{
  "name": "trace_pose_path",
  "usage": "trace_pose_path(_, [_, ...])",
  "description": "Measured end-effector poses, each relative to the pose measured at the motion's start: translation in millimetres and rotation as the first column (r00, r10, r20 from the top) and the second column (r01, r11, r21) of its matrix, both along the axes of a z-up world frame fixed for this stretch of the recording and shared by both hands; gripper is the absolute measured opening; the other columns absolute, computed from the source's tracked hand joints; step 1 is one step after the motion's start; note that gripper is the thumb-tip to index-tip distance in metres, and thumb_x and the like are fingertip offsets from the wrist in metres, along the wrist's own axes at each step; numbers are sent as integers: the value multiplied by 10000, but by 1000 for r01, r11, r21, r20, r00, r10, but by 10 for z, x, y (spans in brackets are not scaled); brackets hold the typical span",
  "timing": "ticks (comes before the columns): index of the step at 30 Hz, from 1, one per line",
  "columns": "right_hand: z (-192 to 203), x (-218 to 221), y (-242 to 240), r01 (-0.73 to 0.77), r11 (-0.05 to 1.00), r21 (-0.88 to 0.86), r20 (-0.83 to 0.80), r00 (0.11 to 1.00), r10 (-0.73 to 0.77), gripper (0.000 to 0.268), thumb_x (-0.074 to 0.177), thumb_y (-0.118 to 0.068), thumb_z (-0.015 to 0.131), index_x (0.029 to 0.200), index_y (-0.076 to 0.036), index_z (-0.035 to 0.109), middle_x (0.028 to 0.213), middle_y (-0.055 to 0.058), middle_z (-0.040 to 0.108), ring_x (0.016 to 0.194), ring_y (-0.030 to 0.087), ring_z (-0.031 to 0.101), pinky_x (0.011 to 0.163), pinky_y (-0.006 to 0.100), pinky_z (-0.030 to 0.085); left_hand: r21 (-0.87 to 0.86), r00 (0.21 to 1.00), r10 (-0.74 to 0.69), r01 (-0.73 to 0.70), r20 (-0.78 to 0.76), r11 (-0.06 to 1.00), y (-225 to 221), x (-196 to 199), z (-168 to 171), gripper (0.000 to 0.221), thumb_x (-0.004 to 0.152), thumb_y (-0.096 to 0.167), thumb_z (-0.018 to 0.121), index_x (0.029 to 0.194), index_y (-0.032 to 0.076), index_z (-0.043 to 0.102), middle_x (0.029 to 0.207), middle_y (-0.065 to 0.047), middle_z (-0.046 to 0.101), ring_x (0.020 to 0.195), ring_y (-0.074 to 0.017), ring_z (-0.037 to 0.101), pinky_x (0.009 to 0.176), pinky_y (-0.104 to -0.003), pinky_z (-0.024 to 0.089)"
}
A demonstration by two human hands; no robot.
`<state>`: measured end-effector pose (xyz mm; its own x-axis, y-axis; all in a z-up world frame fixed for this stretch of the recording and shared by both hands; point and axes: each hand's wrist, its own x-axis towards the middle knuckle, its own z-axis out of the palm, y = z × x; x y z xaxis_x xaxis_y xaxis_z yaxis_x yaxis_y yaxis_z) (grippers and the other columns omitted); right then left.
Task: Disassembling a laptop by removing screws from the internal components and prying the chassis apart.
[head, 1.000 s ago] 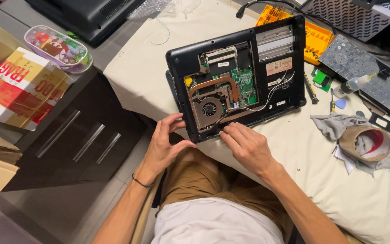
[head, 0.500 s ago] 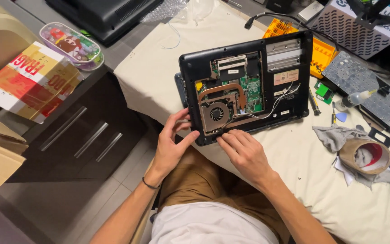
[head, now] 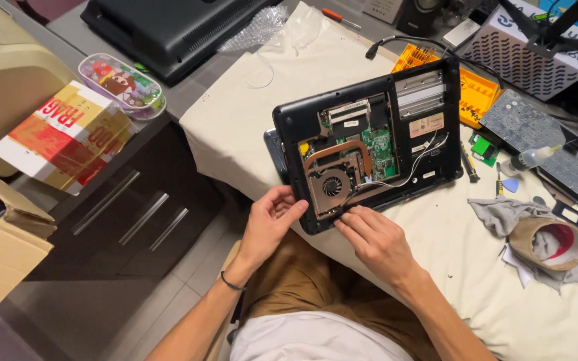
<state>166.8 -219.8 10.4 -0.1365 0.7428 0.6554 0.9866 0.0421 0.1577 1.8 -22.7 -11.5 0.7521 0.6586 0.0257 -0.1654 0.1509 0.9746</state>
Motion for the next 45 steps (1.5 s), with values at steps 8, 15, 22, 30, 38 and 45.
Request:
trace_pose_path(8, [178,168,-553,-49,984,-174,-50,998,41,114,1048,91,681,1093,25,762,1160,195,779,1099,354,776,1102,528,645,191,929,-58,136,-365,972,-317,-58,728,311,995,374,812,845,101,804,807,-65,899,772,-109,870,747,-227,644])
trace_pose_path(15, [301,296,-605,186,981,-54,-416,889,-191,404,931,-362,893,1203,-97,757,1382,124,687,1390,391,665,1191,552,550,439,976,207,-157,-69,885,253,121,1037,441,1100,415,752,1307,27,714,1174,-221,817,1149,-332,809,1027,-468,621])
trace_pose_path(22, [553,389,-356,373,860,-349,-719,482,-501,1189,771,-504,993,1732,-144,391,1818,253,276,1634,541,342,1316,744,341,500,949,215,-74,-230,863,230,233,1209,322,1106,382,741,1280,128,834,1021,-122,861,1006,-216,785,913,-428,637])
trace_pose_path(30, [309,485,-291,423,807,-411,-642,494,-586,1180,796,-627,957,1770,-299,377,1841,181,263,1653,452,374,1298,694,376,530,943,241,-87,-228,844,358,209,954,293,1103,369,779,1253,127,848,1004,-132,830,1006,-269,764,924,-479,629])
trace_pose_path(38, [266,523,-290,441,788,-431,-595,517,-615,1176,795,-697,927,1773,-339,382,1844,158,284,1648,411,400,1307,641,380,517,926,271,-102,-262,850,396,230,859,285,1120,358,744,1213,107,840,936,-131,791,956,-245,709,869,-492,629])
trace_pose_path(45, [350,497,-270,438,777,-451,-571,528,-629,1178,798,-717,913,1771,-314,385,1833,180,287,1644,425,398,1294,615,398,545,911,289,-87,-295,834,446,253,764,326,1134,394,727,1204,89,819,1051,-185,824,1175,-351,762,1131,-465,519])
